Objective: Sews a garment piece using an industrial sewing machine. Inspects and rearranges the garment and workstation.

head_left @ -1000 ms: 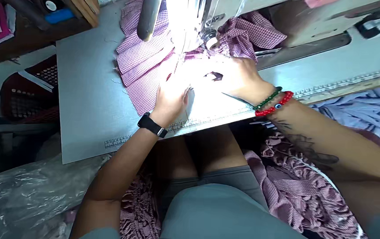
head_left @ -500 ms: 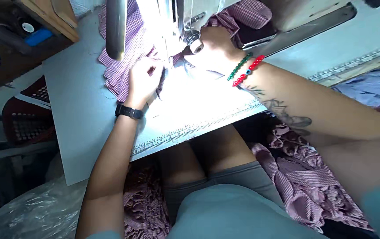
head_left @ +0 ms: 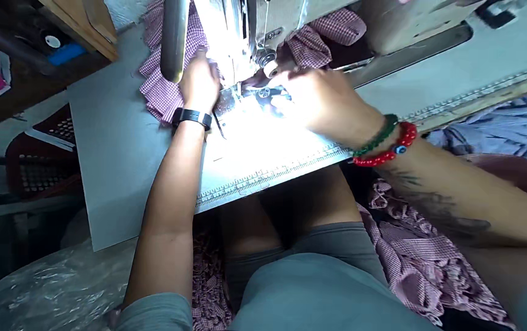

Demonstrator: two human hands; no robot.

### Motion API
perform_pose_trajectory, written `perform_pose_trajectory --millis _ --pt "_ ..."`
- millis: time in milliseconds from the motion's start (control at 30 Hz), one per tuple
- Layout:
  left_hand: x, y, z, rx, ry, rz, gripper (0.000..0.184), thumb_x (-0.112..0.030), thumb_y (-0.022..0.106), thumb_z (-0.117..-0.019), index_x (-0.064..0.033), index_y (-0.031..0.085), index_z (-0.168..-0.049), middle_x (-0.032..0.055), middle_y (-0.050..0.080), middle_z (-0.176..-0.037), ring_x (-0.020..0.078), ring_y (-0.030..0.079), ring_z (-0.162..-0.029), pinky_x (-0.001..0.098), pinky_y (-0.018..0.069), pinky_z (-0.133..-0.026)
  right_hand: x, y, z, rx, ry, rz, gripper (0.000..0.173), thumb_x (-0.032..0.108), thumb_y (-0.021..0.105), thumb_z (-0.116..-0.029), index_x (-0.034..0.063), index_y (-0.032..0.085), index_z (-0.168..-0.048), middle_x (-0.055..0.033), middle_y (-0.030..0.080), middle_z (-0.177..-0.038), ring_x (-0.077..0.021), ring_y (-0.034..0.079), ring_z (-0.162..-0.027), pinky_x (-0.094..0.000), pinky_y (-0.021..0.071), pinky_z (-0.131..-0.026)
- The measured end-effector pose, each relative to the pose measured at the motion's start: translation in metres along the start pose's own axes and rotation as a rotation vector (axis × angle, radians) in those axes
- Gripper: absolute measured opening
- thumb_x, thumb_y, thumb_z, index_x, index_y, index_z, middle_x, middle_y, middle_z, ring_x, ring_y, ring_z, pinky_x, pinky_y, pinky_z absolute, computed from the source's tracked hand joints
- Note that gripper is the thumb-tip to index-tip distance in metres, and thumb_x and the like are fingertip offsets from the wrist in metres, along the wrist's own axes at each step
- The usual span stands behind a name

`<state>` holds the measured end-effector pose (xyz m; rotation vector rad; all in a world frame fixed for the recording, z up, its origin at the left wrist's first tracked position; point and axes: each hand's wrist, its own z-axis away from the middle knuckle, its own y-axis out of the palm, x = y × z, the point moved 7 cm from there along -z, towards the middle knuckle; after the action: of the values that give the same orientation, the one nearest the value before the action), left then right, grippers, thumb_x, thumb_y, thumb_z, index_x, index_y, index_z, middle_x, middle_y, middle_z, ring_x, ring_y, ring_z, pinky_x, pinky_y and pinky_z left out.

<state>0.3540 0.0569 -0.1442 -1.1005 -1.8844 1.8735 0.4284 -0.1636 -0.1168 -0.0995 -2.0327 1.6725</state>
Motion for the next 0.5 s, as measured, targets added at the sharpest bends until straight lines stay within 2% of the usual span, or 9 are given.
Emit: perform_pose_trajectory --millis 67,133,200,267,333,433,500 --pt "0.049 -0.021 0.001 -0.129 -0.139 0.084 0.045 -0.024 0.052 -0.1031 -0.0013 0.054 -0.142 0.0212 0.065 -0.133 0.0350 0.062 -0.127 0.0556 0.0469 -0.108 0.026 0.013 0.010 0.011 -0.100 -0.010 0.026 0.015 0.055 -0.1016 0.0047 0.069 -0.120 -0.0219 0.069 -0.104 -0.0420 0.069 -0.092 -0.0605 0.0538 -0.073" --pt "0.103 -0.048 0.014 -0.227 -0.252 0.186 0.048 -0.022 0.051 -0.1038 0.0058 0.050 -0.143 0.0260 0.060 -0.138 0.0359 0.057 -0.132 0.0514 0.0424 -0.114 0.059 0.032 0.007 -0.077 -0.251 0.041 0.023 0.010 0.054 -0.0988 0.0030 0.071 -0.112 -0.0199 0.068 -0.102 -0.0375 0.070 -0.088 -0.0519 0.0547 -0.065" --pt "0.139 -0.066 0.037 -0.268 -0.301 0.286 0.046 -0.020 0.051 -0.1035 0.0095 0.050 -0.139 0.0279 0.059 -0.136 0.0350 0.056 -0.131 0.0485 0.0419 -0.113 0.091 0.047 -0.012 -0.020 -0.239 0.032 0.026 0.010 0.052 -0.1011 0.0022 0.068 -0.120 -0.0215 0.066 -0.106 -0.0397 0.068 -0.092 -0.0524 0.0536 -0.068" --pt "0.153 -0.071 0.067 -0.275 -0.319 0.366 0.043 -0.020 0.053 -0.1023 0.0101 0.053 -0.133 0.0280 0.061 -0.130 0.0334 0.060 -0.123 0.0491 0.0456 -0.107 0.115 0.057 -0.036 0.011 -0.227 -0.014 0.028 0.007 0.049 -0.1026 -0.0031 0.064 -0.124 -0.0257 0.064 -0.114 -0.0438 0.067 -0.097 -0.0554 0.0540 -0.073" --pt "0.152 -0.073 0.095 -0.297 -0.340 0.453 0.039 -0.018 0.054 -0.1016 0.0094 0.054 -0.129 0.0251 0.063 -0.123 0.0285 0.062 -0.113 0.0458 0.0484 -0.100 0.129 0.065 -0.055 0.037 -0.219 -0.023 0.029 0.005 0.048 -0.1028 -0.0073 0.064 -0.124 -0.0269 0.066 -0.114 -0.0440 0.068 -0.100 -0.0557 0.0547 -0.079" --pt "0.161 -0.073 0.123 -0.417 -0.390 0.655 0.037 -0.021 0.055 -0.1023 0.0056 0.053 -0.129 0.0149 0.061 -0.115 0.0167 0.060 -0.104 0.0362 0.0498 -0.094 0.138 0.065 -0.062 0.035 -0.244 -0.033 0.020 0.004 0.053 -0.0997 -0.0068 0.067 -0.109 -0.0255 0.068 -0.107 -0.0441 0.067 -0.104 -0.0571 0.0540 -0.081" --pt "0.168 -0.085 0.147 -0.485 -0.409 0.734 0.040 -0.024 0.055 -0.1032 0.0027 0.052 -0.133 0.0125 0.061 -0.117 0.0151 0.061 -0.105 0.0362 0.0524 -0.095 0.130 0.066 -0.061 -0.008 -0.173 -0.124 0.026 0.010 0.048 -0.1036 -0.0045 0.069 -0.108 -0.0236 0.069 -0.107 -0.0414 0.067 -0.107 -0.0562 0.0542 -0.084"
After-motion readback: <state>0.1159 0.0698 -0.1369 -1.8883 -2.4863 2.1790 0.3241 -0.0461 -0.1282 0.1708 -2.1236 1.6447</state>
